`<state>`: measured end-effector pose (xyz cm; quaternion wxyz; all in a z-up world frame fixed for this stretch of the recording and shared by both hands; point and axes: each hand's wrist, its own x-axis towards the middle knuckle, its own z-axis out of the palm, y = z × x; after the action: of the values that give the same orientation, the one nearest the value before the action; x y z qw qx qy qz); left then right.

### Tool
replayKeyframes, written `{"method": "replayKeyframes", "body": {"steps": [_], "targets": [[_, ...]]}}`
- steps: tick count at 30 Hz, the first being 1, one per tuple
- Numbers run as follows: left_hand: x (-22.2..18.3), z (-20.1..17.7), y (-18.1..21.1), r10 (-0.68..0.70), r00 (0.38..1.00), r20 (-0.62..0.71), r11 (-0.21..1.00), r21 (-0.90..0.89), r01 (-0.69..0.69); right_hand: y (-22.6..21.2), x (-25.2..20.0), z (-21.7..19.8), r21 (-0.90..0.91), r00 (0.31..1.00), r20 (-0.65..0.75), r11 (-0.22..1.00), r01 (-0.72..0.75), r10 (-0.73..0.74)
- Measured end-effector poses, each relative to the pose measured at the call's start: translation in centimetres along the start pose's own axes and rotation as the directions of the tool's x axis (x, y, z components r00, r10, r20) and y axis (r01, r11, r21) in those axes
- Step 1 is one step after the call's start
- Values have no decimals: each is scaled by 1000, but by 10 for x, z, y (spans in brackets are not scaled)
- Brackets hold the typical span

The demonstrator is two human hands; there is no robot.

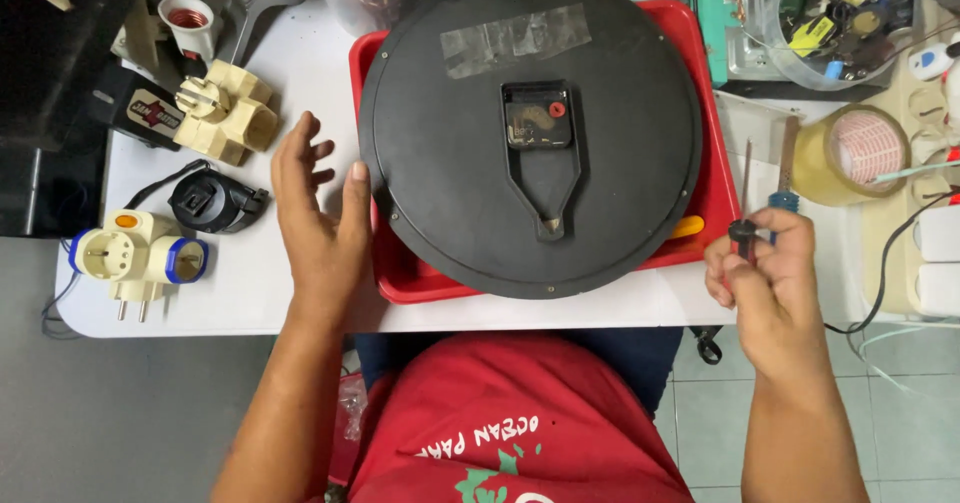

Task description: Unscrewing the back cover of a wall clock using a screwdriver on a repair bench.

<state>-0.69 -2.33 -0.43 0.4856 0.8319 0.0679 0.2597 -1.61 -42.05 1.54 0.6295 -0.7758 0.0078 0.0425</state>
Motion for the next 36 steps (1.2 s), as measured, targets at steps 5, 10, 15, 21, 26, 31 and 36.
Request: {"method": "replayKeyframes", "body": {"steps": [5, 10, 15, 21, 26, 31, 36], "targets": [[-39, 0, 37, 337, 940, 58, 934, 101, -341, -31, -24, -5, -186, 998, -67, 983, -8, -5], [-58, 16, 52, 522, 829, 203, 832, 94, -547, -54, -36, -3, -297, 992, -18, 948, 114, -125], [-62, 27, 61, 547, 785, 292, 791, 127, -598, -41, -36, -6, -101, 952, -217, 975, 200, -217], [-58, 33, 64, 568, 761, 314, 779, 94, -620, -45, -27, -1, 2, 924, -183, 940, 341, -335], [-59, 33, 60, 573, 754, 321, 767, 115, -631, -72, -28, 35, -253, 900, -152, 896, 365, -409], [-60, 33, 58, 586, 740, 330, 743, 147, -653, -78, -20, 54, -373, 917, -13, 853, 364, -398], [-59, 34, 59, 603, 726, 330, 723, 157, -672, -82, -15, 60, -419, 926, 84, 830, 368, -368]]}}
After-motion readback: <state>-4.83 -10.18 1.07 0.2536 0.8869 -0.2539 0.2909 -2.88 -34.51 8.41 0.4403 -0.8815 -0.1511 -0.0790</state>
